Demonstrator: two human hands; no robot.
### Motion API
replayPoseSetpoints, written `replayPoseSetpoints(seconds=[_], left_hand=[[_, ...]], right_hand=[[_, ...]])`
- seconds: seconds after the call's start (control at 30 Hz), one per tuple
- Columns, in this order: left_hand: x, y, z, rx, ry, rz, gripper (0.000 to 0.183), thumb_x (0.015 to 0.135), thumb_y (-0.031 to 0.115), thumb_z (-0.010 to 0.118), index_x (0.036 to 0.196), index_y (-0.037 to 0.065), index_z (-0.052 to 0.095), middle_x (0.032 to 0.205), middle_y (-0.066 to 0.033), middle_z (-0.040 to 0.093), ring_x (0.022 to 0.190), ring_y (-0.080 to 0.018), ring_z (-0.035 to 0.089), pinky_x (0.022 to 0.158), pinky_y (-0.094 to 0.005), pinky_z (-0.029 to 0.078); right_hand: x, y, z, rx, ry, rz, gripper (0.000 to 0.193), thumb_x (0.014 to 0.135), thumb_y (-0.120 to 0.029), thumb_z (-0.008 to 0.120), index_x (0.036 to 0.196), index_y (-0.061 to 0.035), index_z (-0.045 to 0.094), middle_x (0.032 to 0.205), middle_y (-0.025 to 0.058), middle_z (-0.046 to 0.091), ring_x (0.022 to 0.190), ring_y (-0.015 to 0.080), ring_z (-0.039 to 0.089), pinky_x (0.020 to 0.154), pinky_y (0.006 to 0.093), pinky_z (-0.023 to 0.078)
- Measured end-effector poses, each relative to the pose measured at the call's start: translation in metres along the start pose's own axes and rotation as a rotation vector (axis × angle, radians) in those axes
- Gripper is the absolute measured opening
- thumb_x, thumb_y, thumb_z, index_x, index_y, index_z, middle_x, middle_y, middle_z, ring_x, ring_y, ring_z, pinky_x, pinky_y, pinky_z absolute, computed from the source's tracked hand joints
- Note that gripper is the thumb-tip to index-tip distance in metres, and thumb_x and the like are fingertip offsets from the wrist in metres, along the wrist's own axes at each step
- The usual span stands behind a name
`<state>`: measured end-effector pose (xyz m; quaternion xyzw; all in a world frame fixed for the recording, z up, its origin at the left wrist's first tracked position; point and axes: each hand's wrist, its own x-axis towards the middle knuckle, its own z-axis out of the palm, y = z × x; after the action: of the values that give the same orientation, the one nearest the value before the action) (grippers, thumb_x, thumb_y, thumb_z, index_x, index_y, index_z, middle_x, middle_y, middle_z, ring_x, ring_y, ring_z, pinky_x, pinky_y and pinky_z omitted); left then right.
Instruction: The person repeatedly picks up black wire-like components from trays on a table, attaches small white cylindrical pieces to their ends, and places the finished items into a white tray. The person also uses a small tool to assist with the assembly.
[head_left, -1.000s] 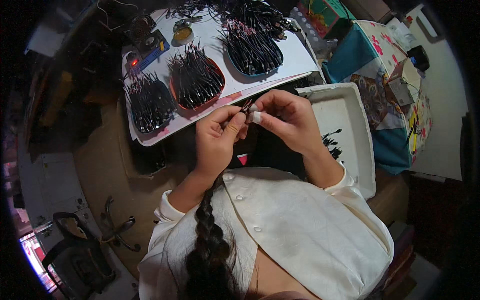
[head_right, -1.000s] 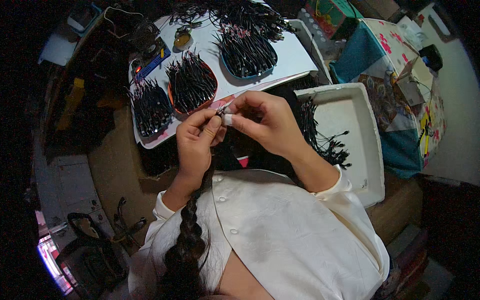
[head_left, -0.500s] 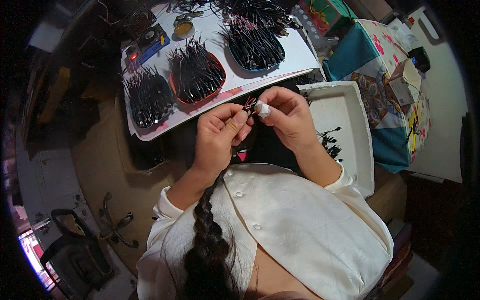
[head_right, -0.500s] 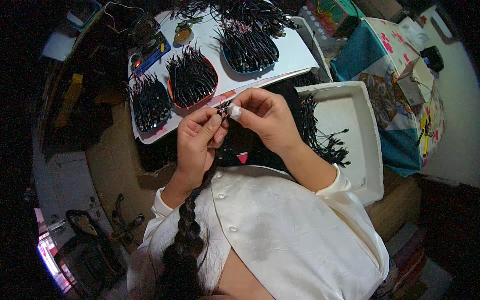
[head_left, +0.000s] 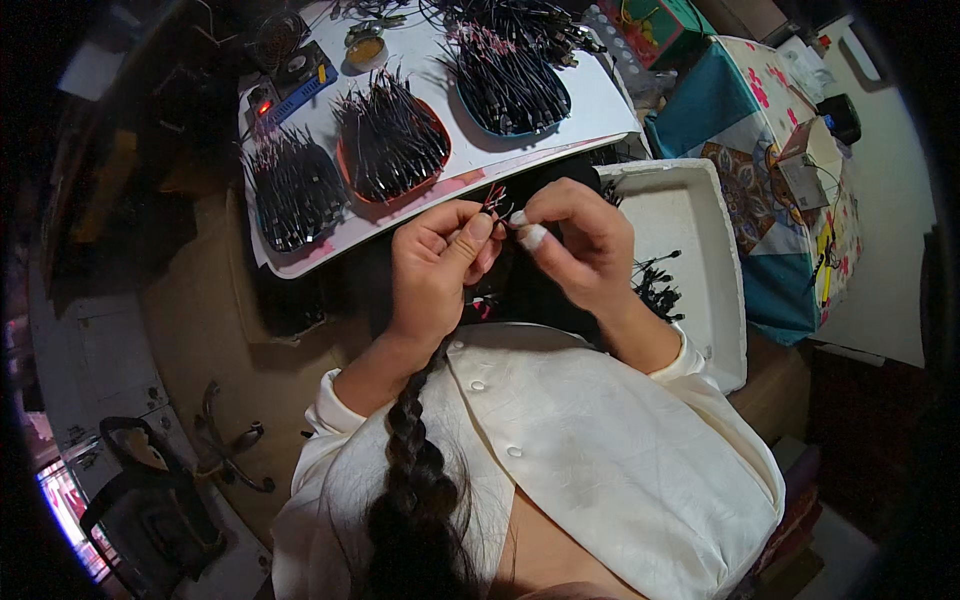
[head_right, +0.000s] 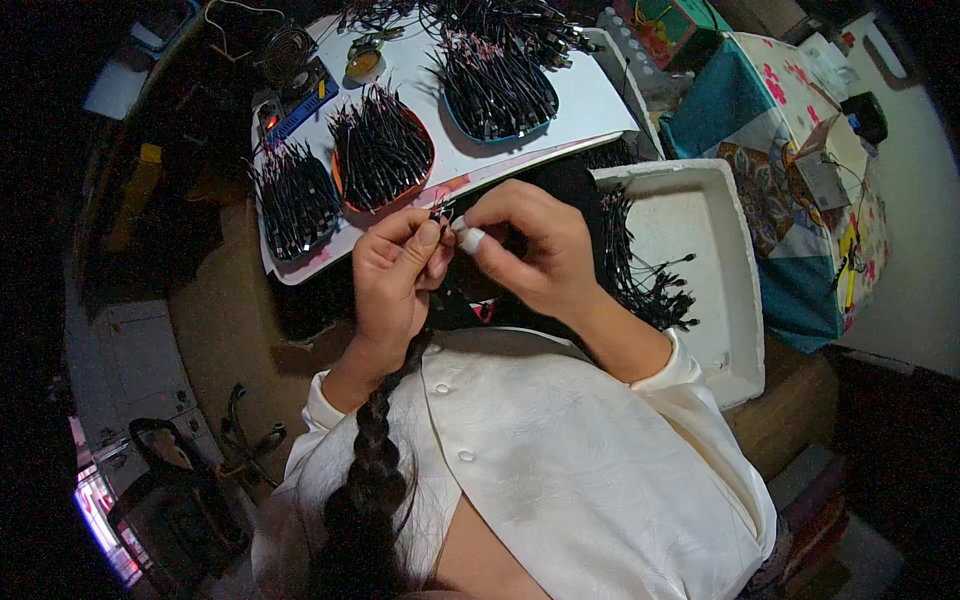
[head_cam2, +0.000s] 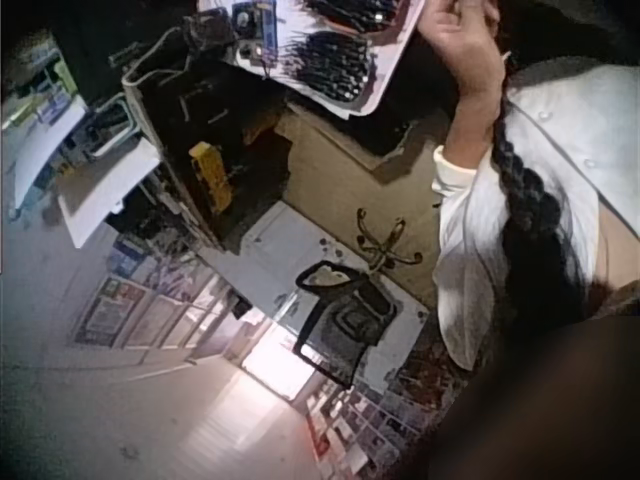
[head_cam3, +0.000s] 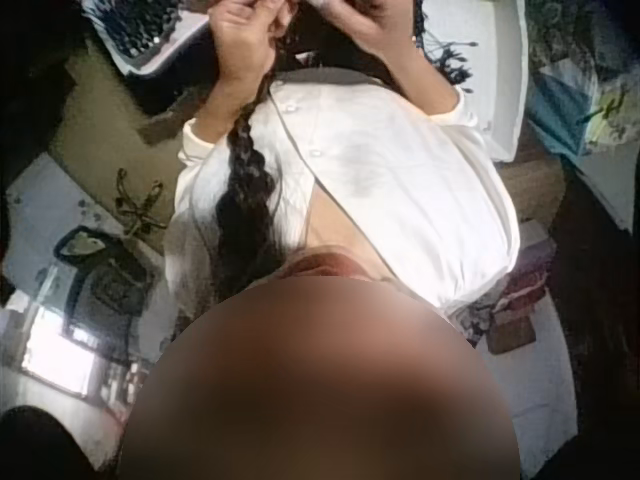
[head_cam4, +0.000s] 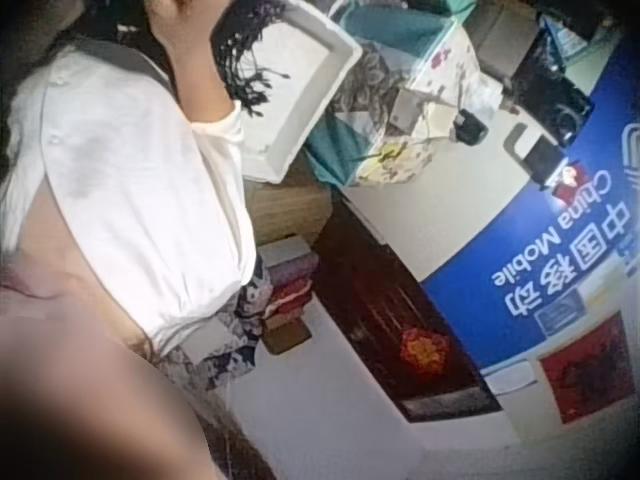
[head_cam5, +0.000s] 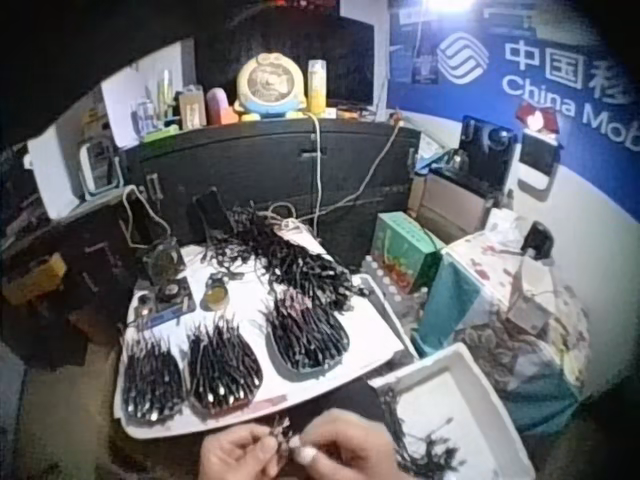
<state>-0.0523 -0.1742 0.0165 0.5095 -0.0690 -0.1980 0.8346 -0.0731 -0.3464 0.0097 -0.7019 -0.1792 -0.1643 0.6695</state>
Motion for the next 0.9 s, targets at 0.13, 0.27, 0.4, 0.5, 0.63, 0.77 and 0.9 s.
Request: replayPoseSetpoints(seconds=[0.13,0.27,0.4,0.5,0.63,0.77,0.9], left_hand=[[0.001,0.001,-0.003,-0.078,-0.077,-0.065,0.019,0.096,0.013,0.056,0.092,-0.004,0.062,0.068,-0.0004,0.055,0.054,-0.0023,0.041,0.045,-0.0159,0.025],[0.001,-0.004,-0.003,-0.080,-0.044,-0.057,0.017,0.093,0.009,0.060,0.100,-0.006,0.062,0.075,-0.0077,0.062,0.056,-0.0055,0.048,0.045,-0.0177,0.028],[0.000,-0.006,-0.003,0.070,-0.054,0.026,0.019,0.094,0.009,0.058,0.103,-0.006,0.063,0.076,-0.0086,0.064,0.056,-0.0058,0.050,0.045,-0.0177,0.030],[0.000,-0.007,-0.003,0.106,-0.055,0.058,0.018,0.094,0.009,0.058,0.103,-0.005,0.064,0.074,-0.0069,0.063,0.056,-0.0043,0.049,0.046,-0.0168,0.030],[-0.002,-0.009,0.001,0.175,-0.047,0.105,0.015,0.093,0.007,0.059,0.100,-0.004,0.066,0.072,-0.0037,0.063,0.056,-0.0017,0.048,0.048,-0.0156,0.033],[-0.003,-0.011,0.003,0.264,-0.077,0.181,0.014,0.092,0.004,0.060,0.101,-0.004,0.066,0.074,-0.0033,0.065,0.060,-0.0033,0.053,0.051,-0.0159,0.037],[-0.004,-0.012,-0.001,0.010,-0.124,0.055,0.014,0.091,0.003,0.060,0.102,-0.005,0.066,0.078,-0.0051,0.065,0.065,-0.0069,0.057,0.055,-0.0168,0.043]], right_hand=[[0.005,0.007,-0.007,0.191,0.023,0.120,0.011,0.085,0.004,0.064,0.095,0.0051,0.062,0.093,0.0057,0.060,0.081,0.0091,0.058,0.072,0.0216,0.047],[0.003,0.010,-0.007,0.139,-0.062,0.167,0.011,0.085,0.001,0.066,0.095,0.0038,0.062,0.089,0.0036,0.061,0.075,0.0065,0.056,0.065,0.0198,0.045],[0.003,0.007,-0.003,0.206,-0.019,0.187,0.010,0.085,0.000,0.066,0.094,0.0030,0.062,0.085,0.0020,0.061,0.071,0.0047,0.053,0.060,0.0184,0.042],[0.005,0.001,-0.005,0.123,-0.046,0.198,0.008,0.085,0.001,0.064,0.092,0.0031,0.061,0.085,0.0025,0.061,0.071,0.0055,0.055,0.061,0.0190,0.044],[0.002,-0.006,-0.003,0.191,-0.025,0.294,0.008,0.086,0.001,0.061,0.093,0.0025,0.057,0.085,0.0043,0.061,0.073,0.0082,0.059,0.064,0.0213,0.048],[-0.005,-0.004,0.012,0.507,0.144,0.349,0.012,0.085,-0.004,0.064,0.092,-0.0008,0.056,0.093,0.0050,0.055,0.076,0.0068,0.054,0.065,0.0190,0.045],[-0.004,0.005,0.014,0.984,0.110,0.527,0.017,0.088,-0.003,0.062,0.101,-0.0017,0.053,0.087,0.0042,0.059,0.080,0.0102,0.060,0.070,0.0234,0.050]])
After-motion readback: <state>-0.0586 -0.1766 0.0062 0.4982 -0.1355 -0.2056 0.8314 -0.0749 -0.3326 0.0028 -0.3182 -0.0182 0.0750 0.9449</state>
